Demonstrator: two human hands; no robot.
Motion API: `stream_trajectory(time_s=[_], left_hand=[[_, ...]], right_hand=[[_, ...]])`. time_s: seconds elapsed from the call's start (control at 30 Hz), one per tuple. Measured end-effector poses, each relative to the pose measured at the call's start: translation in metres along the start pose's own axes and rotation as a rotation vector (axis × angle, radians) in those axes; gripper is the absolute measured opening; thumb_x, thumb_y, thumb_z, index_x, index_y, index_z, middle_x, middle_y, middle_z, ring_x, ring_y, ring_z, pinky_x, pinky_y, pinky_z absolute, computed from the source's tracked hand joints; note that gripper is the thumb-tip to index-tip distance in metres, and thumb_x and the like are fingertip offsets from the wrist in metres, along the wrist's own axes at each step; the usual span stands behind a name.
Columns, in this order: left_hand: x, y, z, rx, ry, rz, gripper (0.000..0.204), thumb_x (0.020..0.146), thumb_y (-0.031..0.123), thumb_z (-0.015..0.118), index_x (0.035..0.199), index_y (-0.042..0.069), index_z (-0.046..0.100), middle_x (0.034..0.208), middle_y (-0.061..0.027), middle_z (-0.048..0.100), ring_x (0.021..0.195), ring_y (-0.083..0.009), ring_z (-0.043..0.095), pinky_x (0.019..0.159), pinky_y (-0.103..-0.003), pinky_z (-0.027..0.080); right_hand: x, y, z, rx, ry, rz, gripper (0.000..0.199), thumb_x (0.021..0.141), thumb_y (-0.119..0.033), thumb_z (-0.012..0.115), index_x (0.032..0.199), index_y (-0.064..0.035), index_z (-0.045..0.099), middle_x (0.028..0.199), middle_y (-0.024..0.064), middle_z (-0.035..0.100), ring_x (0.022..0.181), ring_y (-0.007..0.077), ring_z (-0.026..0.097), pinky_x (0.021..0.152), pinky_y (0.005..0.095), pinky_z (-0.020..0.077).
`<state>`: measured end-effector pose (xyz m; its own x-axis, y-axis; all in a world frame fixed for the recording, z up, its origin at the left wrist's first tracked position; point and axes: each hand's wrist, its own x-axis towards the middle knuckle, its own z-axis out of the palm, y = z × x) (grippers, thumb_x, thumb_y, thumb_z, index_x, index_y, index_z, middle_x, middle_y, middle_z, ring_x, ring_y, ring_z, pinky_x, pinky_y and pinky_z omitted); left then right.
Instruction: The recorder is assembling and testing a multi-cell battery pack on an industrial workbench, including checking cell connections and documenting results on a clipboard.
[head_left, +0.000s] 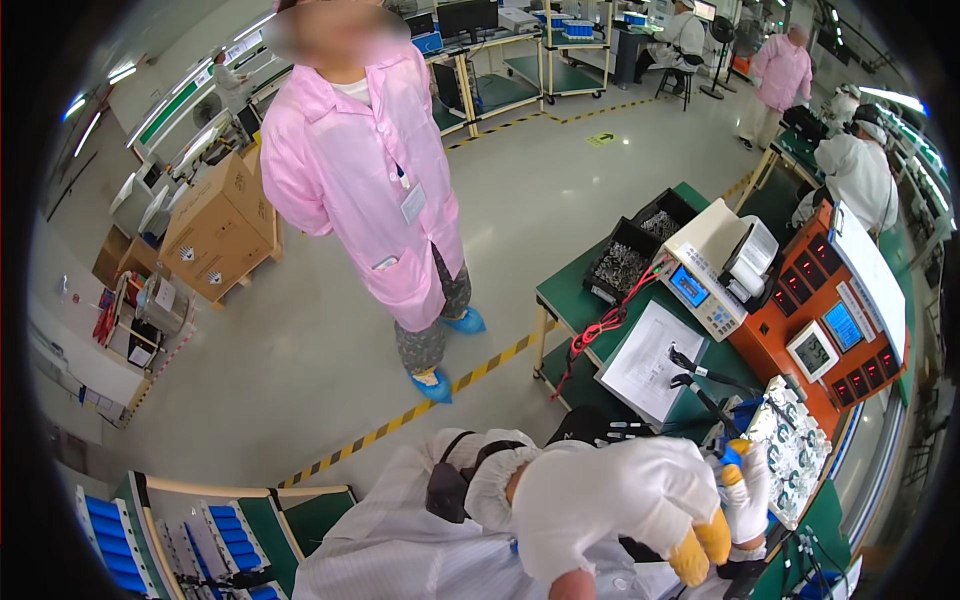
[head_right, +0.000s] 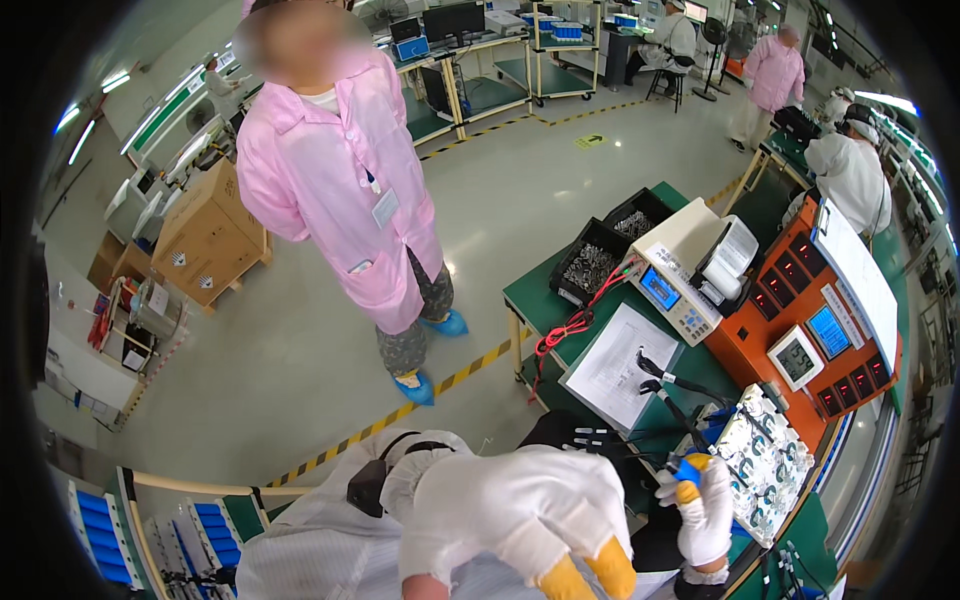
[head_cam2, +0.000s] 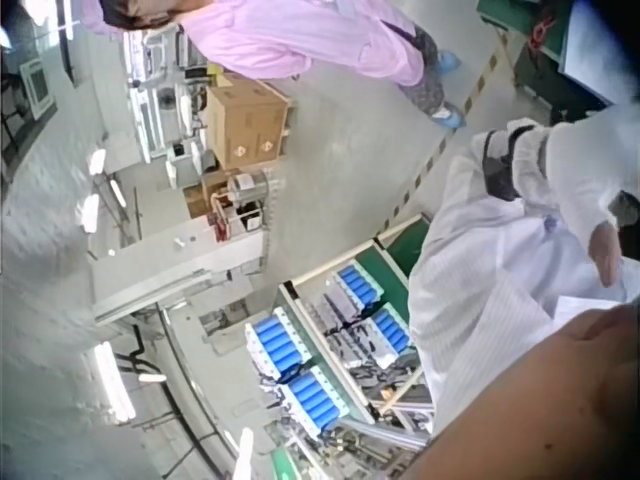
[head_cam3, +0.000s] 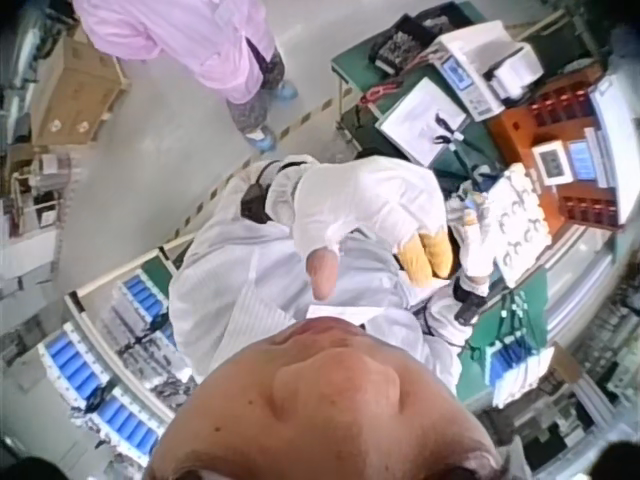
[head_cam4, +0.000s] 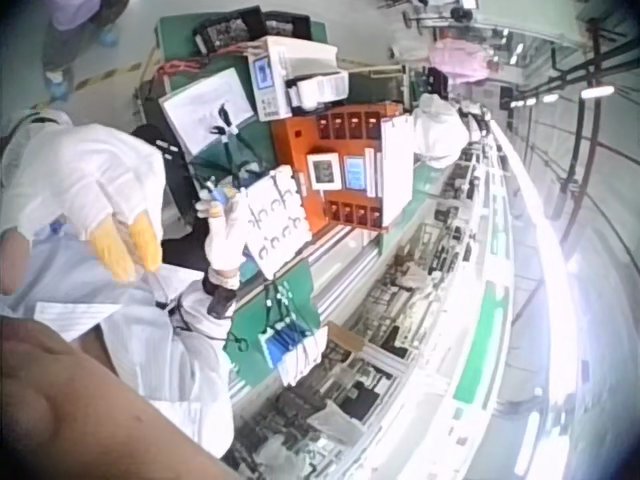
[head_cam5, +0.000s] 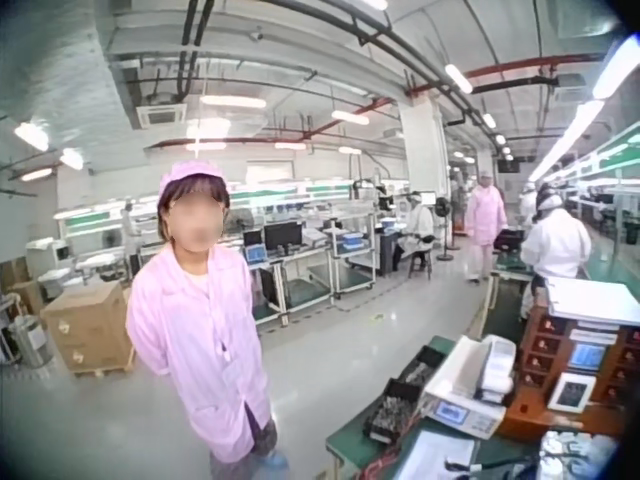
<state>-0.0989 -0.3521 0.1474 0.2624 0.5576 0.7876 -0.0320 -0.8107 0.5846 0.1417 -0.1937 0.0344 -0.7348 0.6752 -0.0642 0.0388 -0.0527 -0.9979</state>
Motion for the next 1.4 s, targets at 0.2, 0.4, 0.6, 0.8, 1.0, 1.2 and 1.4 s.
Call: stream_trajectory(time_s=[0.2, 0.4, 0.6, 0.8, 1.0, 1.2, 1.4], left_hand=[[0.009, -0.007, 0.008, -0.016, 0.062, 0.055, 0.075, 0.078, 0.075, 0.061, 0.096, 0.003, 0.070, 0.102, -0.0148, 0.069, 0.086, -0.0339, 0.062, 0.076, -0.042, 0.046], [0.015, -0.014, 0.004, -0.082, 0.113, -0.024, 0.076, 0.079, 0.076, 0.057, 0.097, 0.003, 0.069, 0.102, -0.0137, 0.068, 0.085, -0.0326, 0.061, 0.076, -0.041, 0.045], [0.020, -0.030, 0.000, -0.169, 0.118, -0.053, 0.076, 0.081, 0.075, 0.057, 0.097, 0.002, 0.069, 0.101, -0.0143, 0.068, 0.086, -0.0322, 0.062, 0.076, -0.040, 0.045], [0.023, -0.067, 0.006, -0.138, 0.029, -0.100, 0.072, 0.078, 0.072, 0.063, 0.096, 0.003, 0.069, 0.103, -0.0143, 0.068, 0.087, -0.0329, 0.063, 0.076, -0.041, 0.045], [0.024, -0.100, 0.032, -0.291, -0.040, -0.153, 0.068, 0.074, 0.069, 0.069, 0.096, 0.004, 0.069, 0.105, -0.0128, 0.067, 0.090, -0.0327, 0.062, 0.078, -0.040, 0.045], [0.019, -0.118, 0.041, -0.374, -0.042, -0.204, 0.066, 0.073, 0.066, 0.071, 0.097, 0.004, 0.069, 0.106, -0.0128, 0.067, 0.090, -0.0328, 0.061, 0.078, -0.040, 0.044], [0.019, -0.123, 0.035, -0.349, -0.047, -0.222, 0.067, 0.072, 0.065, 0.073, 0.098, 0.004, 0.068, 0.108, -0.0134, 0.067, 0.090, -0.0330, 0.062, 0.077, -0.041, 0.043]], right_hand=[[0.003, -0.016, -0.056, -0.223, 0.187, -0.085, 0.047, 0.094, -0.027, 0.067, 0.128, -0.0010, 0.048, 0.100, 0.0088, 0.063, 0.080, 0.0135, 0.060, 0.069, 0.0253, 0.0486], [0.025, -0.032, -0.100, -0.337, 0.220, -0.183, 0.040, 0.097, -0.019, 0.062, 0.129, 0.0003, 0.047, 0.111, 0.0056, 0.054, 0.093, 0.0130, 0.054, 0.084, 0.0258, 0.0433], [0.067, -0.054, -0.137, -1.131, 0.345, -0.378, 0.028, 0.083, 0.006, 0.060, 0.110, 0.0020, 0.056, 0.105, 0.0090, 0.049, 0.101, 0.0210, 0.053, 0.090, 0.0304, 0.0407], [0.135, -0.047, -0.153, -1.216, 0.367, -0.454, 0.022, 0.086, -0.004, 0.060, 0.108, 0.0021, 0.058, 0.095, 0.0188, 0.060, 0.088, 0.0325, 0.061, 0.081, 0.0372, 0.0477], [0.187, -0.034, -0.170, -1.384, 0.232, -0.237, 0.027, 0.084, -0.009, 0.063, 0.107, 0.0032, 0.059, 0.098, 0.0254, 0.063, 0.095, 0.0433, 0.060, 0.082, 0.0412, 0.0485], [0.235, -0.006, -0.174, -1.531, 0.094, -0.144, 0.027, 0.086, -0.017, 0.060, 0.107, 0.0002, 0.062, 0.101, 0.0237, 0.066, 0.096, 0.0417, 0.062, 0.084, 0.0455, 0.0480], [0.270, 0.001, -0.143, -1.631, 0.022, 0.187, 0.032, 0.092, -0.022, 0.055, 0.116, -0.0022, 0.062, 0.110, 0.0220, 0.068, 0.102, 0.0390, 0.065, 0.088, 0.0452, 0.0506]])
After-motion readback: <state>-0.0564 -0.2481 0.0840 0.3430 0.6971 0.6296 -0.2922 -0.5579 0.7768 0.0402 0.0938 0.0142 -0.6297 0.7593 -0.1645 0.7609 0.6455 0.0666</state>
